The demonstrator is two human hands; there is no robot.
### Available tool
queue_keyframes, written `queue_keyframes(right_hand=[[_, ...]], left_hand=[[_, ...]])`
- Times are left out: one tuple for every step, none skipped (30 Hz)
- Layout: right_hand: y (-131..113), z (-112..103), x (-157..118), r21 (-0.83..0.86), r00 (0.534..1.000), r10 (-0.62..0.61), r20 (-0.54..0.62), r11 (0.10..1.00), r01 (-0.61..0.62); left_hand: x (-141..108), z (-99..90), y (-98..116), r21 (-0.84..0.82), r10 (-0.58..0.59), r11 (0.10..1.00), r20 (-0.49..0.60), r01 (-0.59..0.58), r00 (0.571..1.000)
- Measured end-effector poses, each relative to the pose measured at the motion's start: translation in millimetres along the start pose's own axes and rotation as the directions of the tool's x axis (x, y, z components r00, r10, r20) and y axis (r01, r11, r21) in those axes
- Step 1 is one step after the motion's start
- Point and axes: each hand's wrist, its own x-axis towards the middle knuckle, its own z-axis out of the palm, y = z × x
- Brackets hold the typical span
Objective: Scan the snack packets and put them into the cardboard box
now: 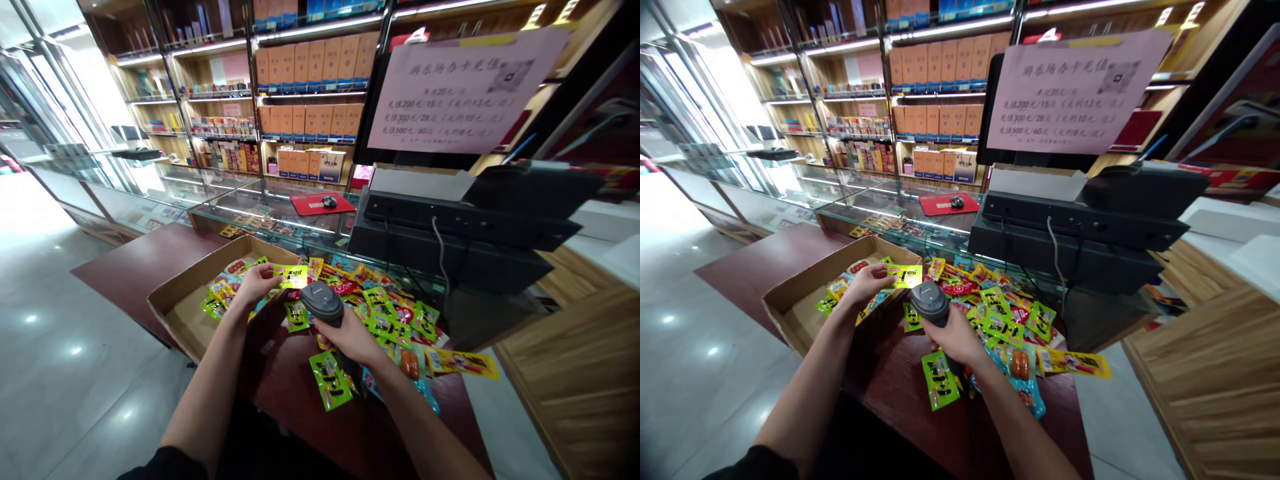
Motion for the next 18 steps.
queue_keyframes(right_hand=[[-1, 0, 0, 0.003, 1.000, 0.008, -0.003, 1.000, -0.008], [-2, 0, 0, 0.003, 1.000, 0.015, -0.008, 1.000, -0.015], [-3, 0, 0, 0.002, 1.000, 0.021, -0.015, 1.000, -0.021], [-3, 0, 0, -0.001, 0.999, 0.028, -0.023, 1.000, -0.028], [-4, -1, -1, -0.005, 0.999, 0.037, -0.033, 0.999, -0.037], [-5, -1, -1, -0.009, 0.998, 0.050, -0.044, 0.999, -0.050], [-6, -1, -1, -0.010, 0.997, 0.063, -0.053, 0.998, -0.063], [-6, -1, 0, -0.012, 0.996, 0.074, -0.059, 0.997, -0.075], [-6, -1, 0, -0.013, 0.995, 0.082, -0.062, 0.996, -0.083], [-6, -1, 0, -0.014, 0.994, 0.086, -0.063, 0.996, -0.087], [-6, -1, 0, -0.011, 0.994, 0.084, -0.063, 0.996, -0.085], [-5, 0, 1, -0.005, 0.995, 0.083, -0.061, 0.997, -0.083], [-4, 0, 1, 0.002, 0.995, 0.084, -0.061, 0.996, -0.084], [-3, 0, 2, 0.010, 0.994, 0.088, -0.064, 0.996, -0.087], [-1, 0, 2, 0.012, 0.993, 0.094, -0.068, 0.996, -0.093], [0, 0, 3, 0.011, 0.992, 0.101, -0.073, 0.995, -0.100], [2, 0, 3, 0.006, 0.991, 0.106, -0.079, 0.994, -0.105], [4, 0, 4, 0.001, 0.991, 0.108, -0.081, 0.994, -0.109]], left_hand=[[1, 0.2, 0, -0.001, -0.004, 1.000, 0.001, 0.004, 1.000], [1, 0.3, 0, -0.001, -0.009, 1.000, 0.001, 0.009, 1.000], [1, 0.4, 0, -0.001, -0.014, 1.000, -0.001, 0.014, 1.000], [1, 0.3, 1, -0.001, -0.018, 1.000, -0.003, 0.018, 1.000], [1, -0.1, 1, -0.003, -0.019, 1.000, -0.008, 0.019, 1.000], [1, -0.9, 2, -0.006, -0.017, 1.000, -0.018, 0.017, 1.000], [0, -2.4, 3, -0.009, -0.015, 1.000, -0.032, 0.015, 0.999], [0, -4.7, 4, -0.012, -0.011, 1.000, -0.046, 0.010, 0.999], [-1, -8.1, 5, -0.012, -0.005, 1.000, -0.064, 0.004, 0.998], [-1, -12.6, 7, -0.008, 0.001, 1.000, -0.086, -0.002, 0.996], [0, -18.5, 9, 0.002, 0.010, 1.000, -0.110, -0.010, 0.994], [0, -25.7, 11, 0.013, 0.023, 1.000, -0.134, -0.021, 0.991], [2, -34.0, 14, 0.025, 0.044, 0.999, -0.159, -0.041, 0.986], [4, -43.2, 17, 0.037, 0.074, 0.997, -0.186, -0.068, 0.980], [7, -52.7, 21, 0.049, 0.106, 0.994, -0.212, -0.098, 0.972], [10, -62.2, 26, 0.064, 0.138, 0.990, -0.234, -0.127, 0.962], [12, -71.1, 31, 0.081, 0.164, 0.986, -0.254, -0.148, 0.953], [14, -78.9, 36, 0.100, 0.179, 0.982, -0.273, -0.157, 0.945]])
